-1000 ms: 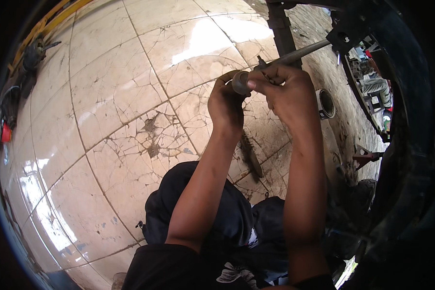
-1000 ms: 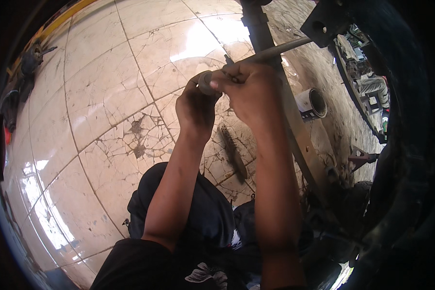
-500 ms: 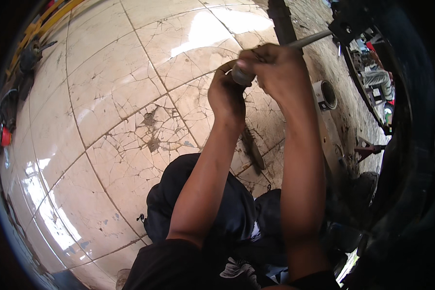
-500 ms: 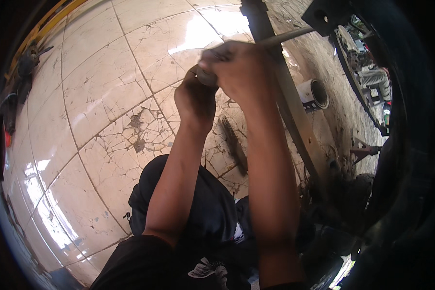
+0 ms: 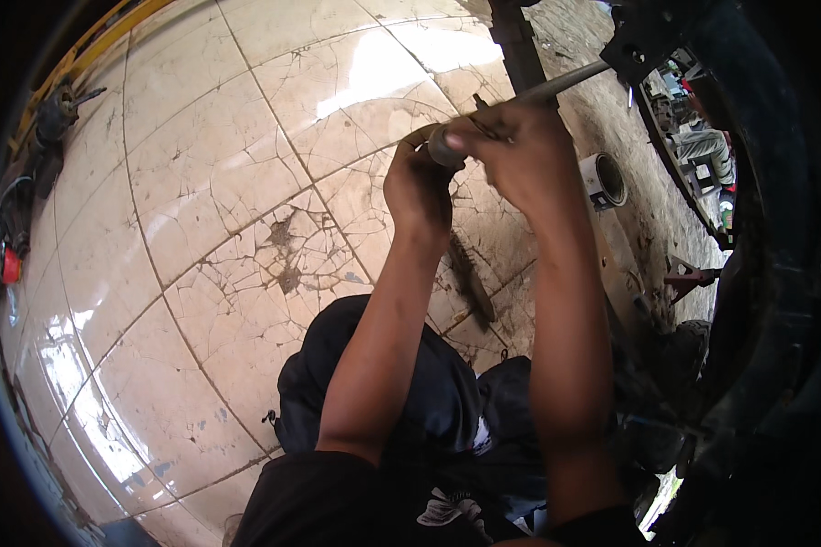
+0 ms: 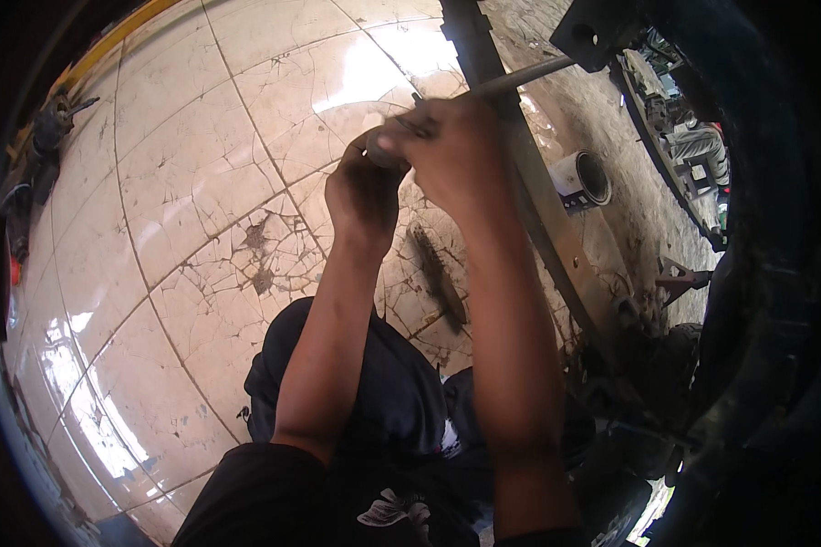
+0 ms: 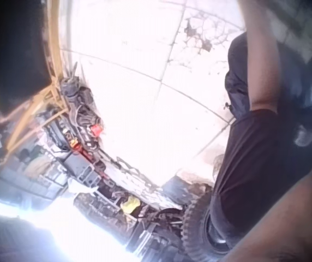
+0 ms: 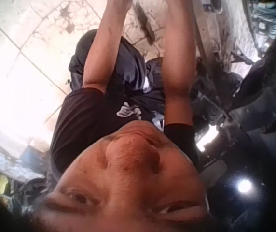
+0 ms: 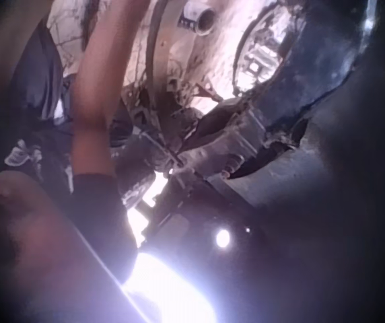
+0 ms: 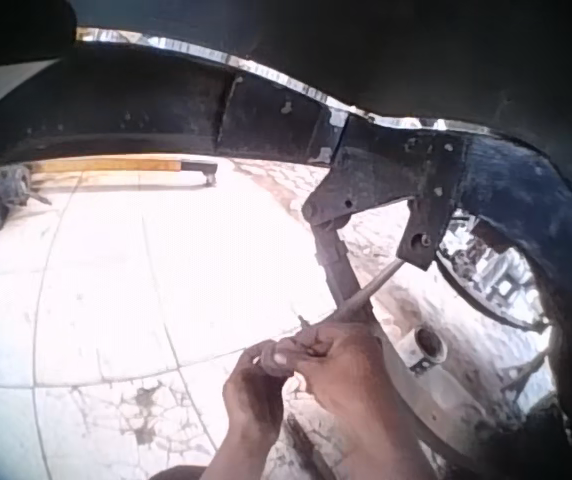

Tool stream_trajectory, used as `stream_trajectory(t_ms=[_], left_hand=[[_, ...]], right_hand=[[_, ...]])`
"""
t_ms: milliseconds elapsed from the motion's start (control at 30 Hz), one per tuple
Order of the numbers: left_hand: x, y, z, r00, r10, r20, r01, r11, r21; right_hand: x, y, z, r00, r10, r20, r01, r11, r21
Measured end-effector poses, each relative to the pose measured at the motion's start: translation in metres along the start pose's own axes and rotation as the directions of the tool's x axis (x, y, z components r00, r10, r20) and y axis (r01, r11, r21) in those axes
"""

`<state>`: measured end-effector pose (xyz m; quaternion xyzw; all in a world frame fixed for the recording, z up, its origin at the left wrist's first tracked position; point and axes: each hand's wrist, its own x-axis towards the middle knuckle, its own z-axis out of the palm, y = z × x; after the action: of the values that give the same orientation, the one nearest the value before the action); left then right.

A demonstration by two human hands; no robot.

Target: The person sits on the floor beneath a vehicle and uses a screwdriver to adjust a bolt on a metal suspension arm. They repeatedly tighten and loosen the bolt, then place a small metal piece onto the arm and adjust it with their hands.

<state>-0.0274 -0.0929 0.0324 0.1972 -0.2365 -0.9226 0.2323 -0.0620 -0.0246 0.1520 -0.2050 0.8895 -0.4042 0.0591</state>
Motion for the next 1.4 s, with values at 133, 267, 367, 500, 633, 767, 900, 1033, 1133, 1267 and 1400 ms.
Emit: stream_trajectory(t_ms=[133,267,367,500,633,767,900,1033,1133,1267,1400], left_hand=[[0.002,-0.007,-0.01,0.993,-0.003,0.119,0.033,0.967,-0.254],[0.0,0.001,0.002,0.998,-0.053,0.04,0.058,0.99,-0.132],[-0.004,0.005,0.001,0.998,-0.036,0.054,0.036,0.999,0.011],[-0.001,-0.003,0.003,1.0,-0.008,0.02,0.009,0.998,-0.055],[0.0,0.0,-0.006,0.999,0.048,0.024,-0.05,0.996,0.075],[-0.002,-0.002,0.0,0.999,-0.026,0.038,0.033,0.978,-0.204],[0.001,-0.008,-0.004,0.999,0.003,0.049,0.0,0.998,-0.067],[0.004,-0.003,-0.013,0.999,0.021,0.045,-0.017,0.996,-0.083],[-0.004,0.0,0.003,0.997,-0.055,-0.057,0.04,0.97,-0.24],[-0.005,0.003,0.006,1.0,-0.024,0.008,0.025,0.969,-0.244],[-0.006,0.008,0.002,0.999,-0.031,-0.018,0.027,0.981,-0.19]], right_hand=[[0.001,0.0,-0.007,0.994,0.087,0.061,-0.092,0.992,0.086],[0.013,-0.005,0.004,0.999,0.048,-0.002,-0.048,0.999,0.0],[-0.008,-0.002,0.001,0.994,0.106,-0.028,-0.104,0.992,0.069],[0.003,0.003,-0.001,0.993,0.115,-0.038,-0.11,0.988,0.106],[-0.004,-0.002,0.0,0.995,0.103,0.011,-0.103,0.986,0.127],[-0.008,0.009,-0.003,0.997,0.077,-0.018,-0.072,0.983,0.169],[0.008,-0.005,0.008,0.996,0.064,-0.056,-0.052,0.981,0.188],[-0.01,-0.005,0.002,0.993,0.115,-0.018,-0.109,0.977,0.185],[-0.027,-0.002,-0.001,0.989,0.144,-0.034,-0.134,0.97,0.203],[-0.002,-0.001,0.007,0.992,0.106,-0.075,-0.09,0.978,0.188],[0.002,0.003,0.007,0.996,0.088,-0.015,-0.084,0.981,0.175]])
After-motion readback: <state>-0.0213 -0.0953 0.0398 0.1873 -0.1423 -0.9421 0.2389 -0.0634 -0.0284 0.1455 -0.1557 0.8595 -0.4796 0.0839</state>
